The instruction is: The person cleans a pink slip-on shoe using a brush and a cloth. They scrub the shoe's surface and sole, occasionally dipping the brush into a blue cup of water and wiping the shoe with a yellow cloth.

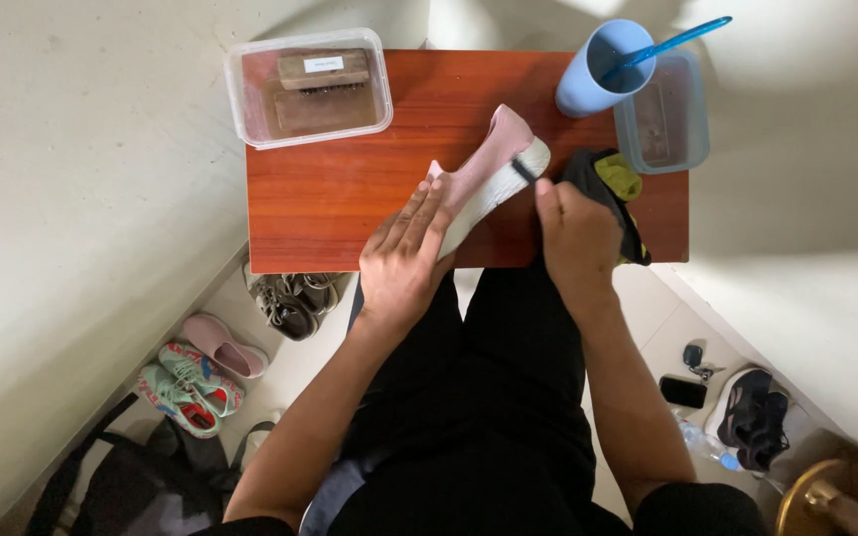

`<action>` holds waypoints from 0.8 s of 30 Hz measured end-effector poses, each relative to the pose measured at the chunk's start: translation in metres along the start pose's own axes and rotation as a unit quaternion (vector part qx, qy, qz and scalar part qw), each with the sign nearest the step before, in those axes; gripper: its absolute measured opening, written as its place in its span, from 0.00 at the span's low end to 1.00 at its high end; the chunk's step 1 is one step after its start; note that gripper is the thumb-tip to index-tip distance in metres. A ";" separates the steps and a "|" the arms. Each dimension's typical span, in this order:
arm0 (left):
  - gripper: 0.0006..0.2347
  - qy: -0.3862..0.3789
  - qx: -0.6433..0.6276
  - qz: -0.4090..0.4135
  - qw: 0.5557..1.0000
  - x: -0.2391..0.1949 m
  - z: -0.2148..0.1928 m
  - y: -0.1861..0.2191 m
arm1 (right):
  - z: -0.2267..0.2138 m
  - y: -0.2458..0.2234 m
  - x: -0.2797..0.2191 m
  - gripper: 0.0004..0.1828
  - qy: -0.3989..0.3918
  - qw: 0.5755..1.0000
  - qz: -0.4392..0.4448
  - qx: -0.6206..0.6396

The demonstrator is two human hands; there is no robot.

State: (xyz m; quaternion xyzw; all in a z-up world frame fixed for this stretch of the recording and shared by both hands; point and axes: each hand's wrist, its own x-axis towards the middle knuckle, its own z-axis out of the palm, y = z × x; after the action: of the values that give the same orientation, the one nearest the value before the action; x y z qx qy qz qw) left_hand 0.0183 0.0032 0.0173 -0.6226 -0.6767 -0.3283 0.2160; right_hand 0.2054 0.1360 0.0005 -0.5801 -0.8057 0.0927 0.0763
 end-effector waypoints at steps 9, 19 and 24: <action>0.13 -0.012 -0.008 -0.011 1.000 0.003 0.002 -0.007 | 0.033 -0.021 -0.031 0.37 -0.035 0.996 -0.061 0.055; 0.13 -0.005 -0.003 0.002 1.000 -0.005 0.006 -0.004 | 0.023 0.013 0.005 0.34 0.028 0.999 0.000 -0.042; 0.13 -0.014 -0.006 -0.010 1.000 -0.003 0.002 -0.005 | 0.026 -0.024 -0.032 0.35 -0.051 0.997 -0.049 -0.008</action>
State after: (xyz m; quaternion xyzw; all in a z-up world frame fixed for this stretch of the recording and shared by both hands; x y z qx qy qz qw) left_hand 0.0144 0.0028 0.0126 -0.6219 -0.6838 -0.3252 0.1997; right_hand 0.1874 0.0965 -0.0195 -0.5351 -0.8366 0.1118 0.0344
